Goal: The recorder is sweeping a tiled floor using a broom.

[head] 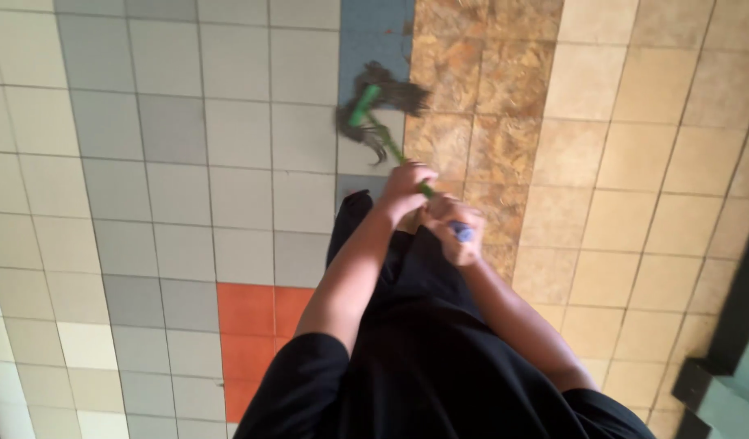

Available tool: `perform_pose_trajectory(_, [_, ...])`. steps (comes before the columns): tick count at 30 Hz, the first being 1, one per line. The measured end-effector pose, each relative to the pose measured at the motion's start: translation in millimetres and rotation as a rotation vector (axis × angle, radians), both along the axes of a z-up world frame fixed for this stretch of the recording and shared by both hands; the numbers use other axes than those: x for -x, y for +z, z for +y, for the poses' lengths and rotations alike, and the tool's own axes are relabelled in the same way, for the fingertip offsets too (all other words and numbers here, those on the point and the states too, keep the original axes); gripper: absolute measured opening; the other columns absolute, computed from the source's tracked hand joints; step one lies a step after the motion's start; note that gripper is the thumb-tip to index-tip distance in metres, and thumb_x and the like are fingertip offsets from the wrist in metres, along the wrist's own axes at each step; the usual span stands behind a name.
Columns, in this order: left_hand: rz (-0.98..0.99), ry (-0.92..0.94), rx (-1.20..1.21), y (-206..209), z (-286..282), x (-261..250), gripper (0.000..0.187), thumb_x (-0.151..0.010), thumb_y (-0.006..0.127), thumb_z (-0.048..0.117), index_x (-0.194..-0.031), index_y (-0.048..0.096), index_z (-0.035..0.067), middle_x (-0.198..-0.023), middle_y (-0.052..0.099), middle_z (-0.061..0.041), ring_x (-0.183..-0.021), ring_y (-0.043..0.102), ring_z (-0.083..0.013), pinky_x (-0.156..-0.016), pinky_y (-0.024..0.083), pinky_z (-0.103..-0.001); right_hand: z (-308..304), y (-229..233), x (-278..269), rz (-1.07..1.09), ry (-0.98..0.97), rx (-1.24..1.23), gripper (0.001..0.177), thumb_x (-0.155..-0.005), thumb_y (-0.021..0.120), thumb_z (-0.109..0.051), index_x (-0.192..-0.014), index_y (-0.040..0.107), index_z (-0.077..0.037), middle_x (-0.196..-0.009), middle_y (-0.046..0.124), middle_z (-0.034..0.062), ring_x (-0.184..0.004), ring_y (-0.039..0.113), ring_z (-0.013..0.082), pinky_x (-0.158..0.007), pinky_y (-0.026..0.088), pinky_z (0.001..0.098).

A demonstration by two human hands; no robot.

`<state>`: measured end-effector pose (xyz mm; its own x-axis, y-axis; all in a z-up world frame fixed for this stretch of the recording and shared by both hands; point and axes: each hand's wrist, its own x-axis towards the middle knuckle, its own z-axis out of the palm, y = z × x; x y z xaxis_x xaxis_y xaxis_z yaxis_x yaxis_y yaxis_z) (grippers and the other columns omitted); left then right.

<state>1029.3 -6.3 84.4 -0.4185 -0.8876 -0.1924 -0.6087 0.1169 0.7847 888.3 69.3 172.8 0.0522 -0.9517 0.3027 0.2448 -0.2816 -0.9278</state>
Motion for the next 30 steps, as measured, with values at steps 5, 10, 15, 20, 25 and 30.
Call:
perform_pose_trajectory(5, [0.099, 0.235, 0.234, -73, -26, -162, 0.003, -0.086, 0.071, 0.008, -0.085, 0.07, 0.006, -0.087, 0.068, -0.014, -0.091, 0.063, -0.0372, -0.084, 0.051, -0.047, -58, -29, -122, 0.201, 0.228, -0.025, 0.017, -0.089, 0.072, -0.001, -0.079, 0.059, -0.004, -0.086, 0.065, 0.0097, -0.08, 0.063, 0.0268, -0.077, 0.053, 0.0415])
perform_pose_trajectory(10, [0.05, 0.328, 0.27, -108, -66, -329, 0.004, -0.083, 0.072, 0.008, -0.081, 0.069, 0.005, -0.085, 0.066, -0.015, -0.089, 0.063, -0.0374, -0.083, 0.049, -0.047, -125, -27, -269, 0.113, 0.417, 0.012, 0.019, -0.092, 0.068, 0.005, -0.078, 0.056, -0.002, -0.082, 0.061, 0.0089, -0.079, 0.06, 0.0252, -0.076, 0.05, 0.0418])
perform_pose_trajectory(15, [-0.096, 0.524, 0.409, -91, -101, -368, 0.029, -0.09, 0.08, 0.02, -0.078, 0.062, 0.001, -0.1, 0.066, -0.018, -0.097, 0.06, -0.0387, -0.087, 0.045, -0.05, -163, -32, -318, 0.189, 0.436, -0.036, 0.015, -0.086, 0.067, 0.005, -0.077, 0.056, -0.001, -0.08, 0.06, 0.0092, -0.071, 0.058, 0.0239, -0.067, 0.049, 0.0383])
perform_pose_trajectory(20, [-0.064, 0.387, 0.373, -87, -118, -276, 0.022, -0.092, 0.077, 0.022, -0.083, 0.069, 0.003, -0.112, 0.067, -0.016, -0.111, 0.058, -0.0328, -0.101, 0.039, -0.051, -161, -29, -244, 0.291, 0.274, -0.169, 0.01, -0.08, 0.062, 0.004, -0.073, 0.061, -0.003, -0.079, 0.065, 0.0097, -0.068, 0.061, 0.0215, -0.063, 0.053, 0.0356])
perform_pose_trajectory(25, [0.061, 0.21, 0.298, -66, -113, -138, 0.024, -0.093, 0.072, 0.026, -0.084, 0.073, 0.004, -0.111, 0.068, -0.015, -0.113, 0.058, -0.0303, -0.106, 0.038, -0.051, -128, 21, -134, 0.212, 0.068, -0.185, 0.01, -0.087, 0.067, 0.006, -0.079, 0.062, 0.002, -0.088, 0.067, 0.0133, -0.085, 0.066, 0.0265, -0.082, 0.054, 0.0407])
perform_pose_trajectory(30, [0.341, -0.024, 0.014, -25, -105, -9, 0.037, -0.098, 0.07, 0.031, -0.072, 0.064, 0.005, -0.085, 0.067, -0.011, -0.086, 0.064, -0.0267, -0.086, 0.051, -0.045, -97, 53, -41, 0.251, -0.172, -0.225, 0.011, -0.084, 0.064, 0.008, -0.078, 0.06, 0.001, -0.088, 0.068, 0.0114, -0.088, 0.066, 0.0248, -0.086, 0.053, 0.0374])
